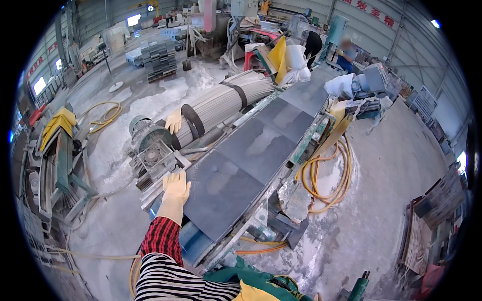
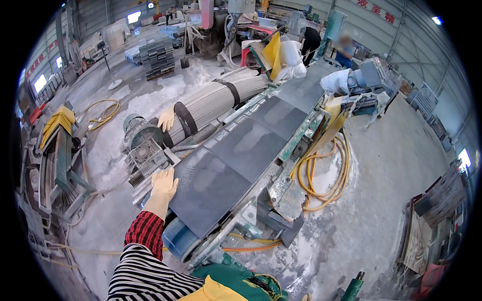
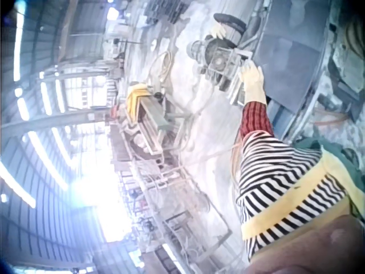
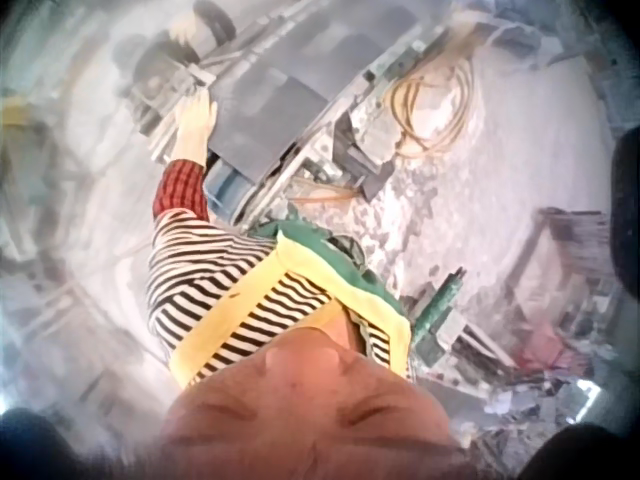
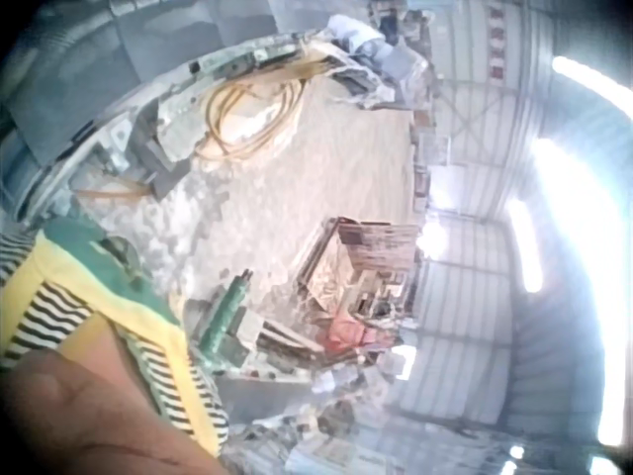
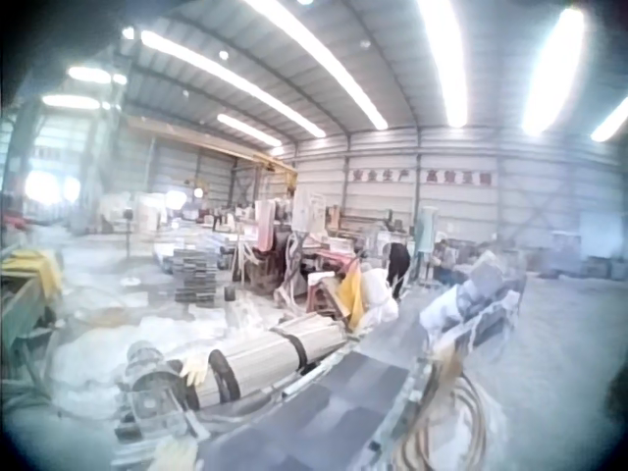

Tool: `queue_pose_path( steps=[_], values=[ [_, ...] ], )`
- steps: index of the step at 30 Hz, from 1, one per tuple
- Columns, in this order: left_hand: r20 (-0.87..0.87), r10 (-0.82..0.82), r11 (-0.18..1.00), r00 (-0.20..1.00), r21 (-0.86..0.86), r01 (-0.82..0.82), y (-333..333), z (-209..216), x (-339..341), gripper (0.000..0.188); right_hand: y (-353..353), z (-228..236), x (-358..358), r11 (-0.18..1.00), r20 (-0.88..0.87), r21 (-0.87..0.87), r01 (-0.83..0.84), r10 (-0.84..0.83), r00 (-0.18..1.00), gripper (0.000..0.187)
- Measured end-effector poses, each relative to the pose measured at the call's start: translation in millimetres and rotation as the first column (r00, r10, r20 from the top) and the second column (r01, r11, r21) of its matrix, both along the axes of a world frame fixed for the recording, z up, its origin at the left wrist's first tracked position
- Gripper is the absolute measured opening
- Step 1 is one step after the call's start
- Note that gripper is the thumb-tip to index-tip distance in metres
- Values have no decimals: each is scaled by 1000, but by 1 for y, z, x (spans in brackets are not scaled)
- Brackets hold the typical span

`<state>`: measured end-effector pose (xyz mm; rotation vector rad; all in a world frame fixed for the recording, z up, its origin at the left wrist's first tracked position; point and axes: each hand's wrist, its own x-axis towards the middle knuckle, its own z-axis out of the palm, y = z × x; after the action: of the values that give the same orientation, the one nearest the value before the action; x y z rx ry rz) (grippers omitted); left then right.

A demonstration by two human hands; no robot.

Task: The person repeatedly feeds dark rectangular panels through a belt sander, flips them to sand both sides, and stacks the finished pieces on a nearby table. The person wears gloves and an apron while working in a busy workshop.

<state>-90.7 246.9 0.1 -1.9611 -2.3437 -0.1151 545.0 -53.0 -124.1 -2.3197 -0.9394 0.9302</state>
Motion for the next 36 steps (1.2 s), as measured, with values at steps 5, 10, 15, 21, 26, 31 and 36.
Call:
queue_pose_path(
  steps=[5,10,15,21,26,31,36],
  values=[
    [-41,-74,996,996,-45,72,-11,11,-5,57,-5,3,0,1000,0,-21,10,-10,1000,42],
    [-85,-183,978,979,-121,172,-45,28,-38,55,-1,-3,-5,1000,-30,-12,2,-2,1000,42],
    [-57,-122,964,991,-245,104,-69,36,-51,57,1,-5,-14,1000,-59,9,21,-20,998,42],
    [-76,-175,968,982,167,186,-68,26,12,50,-2,-8,-8,999,-85,24,27,-25,996,42],
    [144,-110,991,983,97,97,-45,-19,92,63,-22,-7,14,999,-94,18,40,-38,995,42],
    [123,-104,988,987,126,88,-32,-18,117,63,-43,-7,21,997,-100,4,82,-81,992,42],
    [139,-81,992,987,112,65,-41,-5,113,61,-51,-7,22,998,-126,36,56,-51,991,42]
  ],
)
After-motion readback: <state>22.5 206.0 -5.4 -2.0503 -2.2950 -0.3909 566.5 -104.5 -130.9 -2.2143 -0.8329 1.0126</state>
